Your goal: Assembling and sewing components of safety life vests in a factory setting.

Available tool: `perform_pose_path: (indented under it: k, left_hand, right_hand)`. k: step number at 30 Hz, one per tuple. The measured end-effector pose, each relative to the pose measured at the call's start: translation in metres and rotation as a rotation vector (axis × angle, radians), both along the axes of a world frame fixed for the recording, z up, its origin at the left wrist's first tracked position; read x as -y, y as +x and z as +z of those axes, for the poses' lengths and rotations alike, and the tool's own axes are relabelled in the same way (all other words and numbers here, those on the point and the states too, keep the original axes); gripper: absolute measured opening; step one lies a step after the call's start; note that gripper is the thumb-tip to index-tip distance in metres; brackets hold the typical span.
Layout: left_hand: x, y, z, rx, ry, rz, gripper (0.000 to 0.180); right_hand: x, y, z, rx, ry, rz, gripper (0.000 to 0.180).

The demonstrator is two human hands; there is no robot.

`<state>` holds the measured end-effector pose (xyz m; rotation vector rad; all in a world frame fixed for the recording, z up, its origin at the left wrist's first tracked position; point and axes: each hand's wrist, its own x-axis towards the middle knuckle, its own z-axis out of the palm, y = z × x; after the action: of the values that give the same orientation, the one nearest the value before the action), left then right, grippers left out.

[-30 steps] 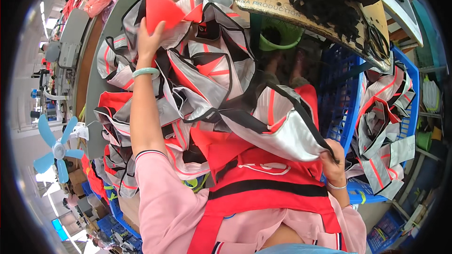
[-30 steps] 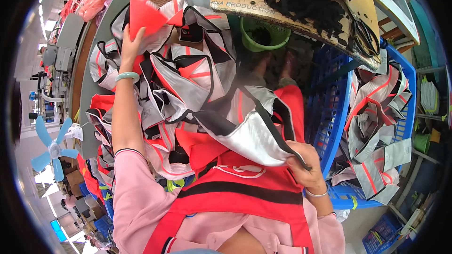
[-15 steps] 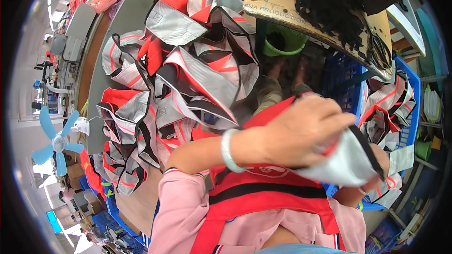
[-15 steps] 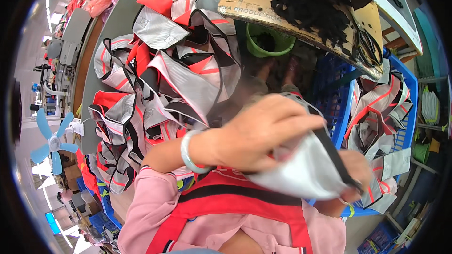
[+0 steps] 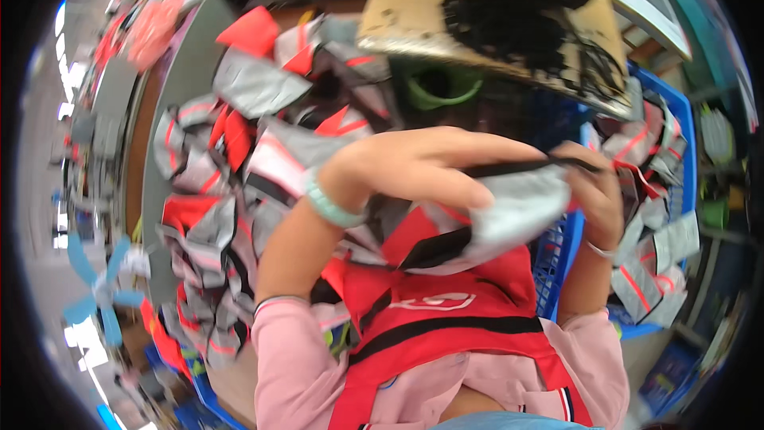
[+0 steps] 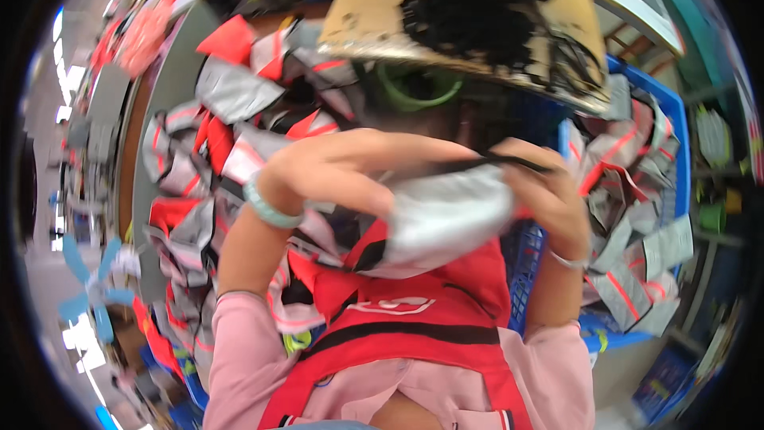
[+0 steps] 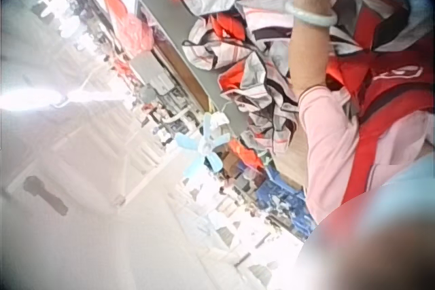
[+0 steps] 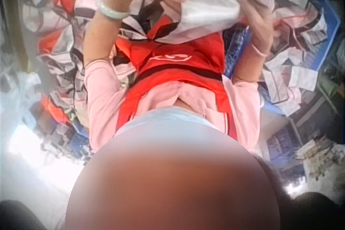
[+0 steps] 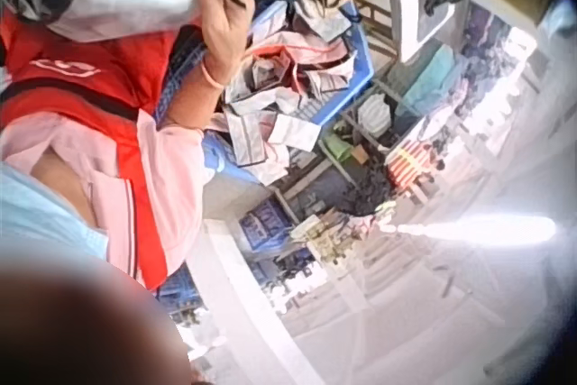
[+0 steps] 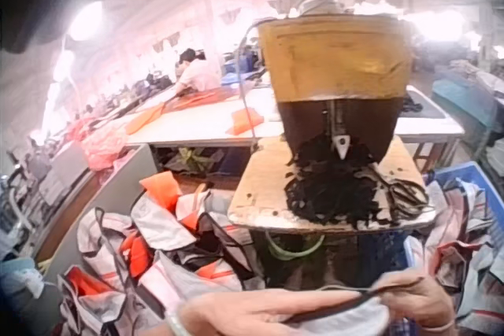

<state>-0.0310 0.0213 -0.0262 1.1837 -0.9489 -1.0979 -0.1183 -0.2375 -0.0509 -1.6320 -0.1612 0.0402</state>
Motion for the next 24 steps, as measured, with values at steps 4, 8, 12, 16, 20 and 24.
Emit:
perform_pose_path:
  k: [4,8,12,16,20,24]
  left_hand:
    - [0.029,-0.003,0.027,0.666,0.482,0.486,0.047]
    - [0.045,0.014,0.01,0.64,0.18,0.813,0.033]
    - [0.044,0.041,0.007,0.494,0.159,0.79,0.026]
    - [0.048,0.057,0.021,0.533,0.286,0.785,0.026]
    - [0.057,0.077,0.023,0.505,0.3,0.809,0.027]
    - [0.062,0.095,0.021,0.38,0.35,0.843,0.027]
  right_hand:
    - [-0.031,0.051,-0.006,-0.018,-0.013,0.18,0.015]
    - [-0.031,0.068,0.002,0.037,0.225,0.002,0.014]
    - [-0.012,0.09,0.013,0.159,0.193,-0.061,0.015]
    - [-0.002,0.103,0.025,0.188,0.027,-0.039,0.016]
    - [0.004,0.121,0.025,0.146,-0.006,-0.099,0.019]
    - [0.004,0.146,0.01,0.121,0.034,-0.096,0.018]
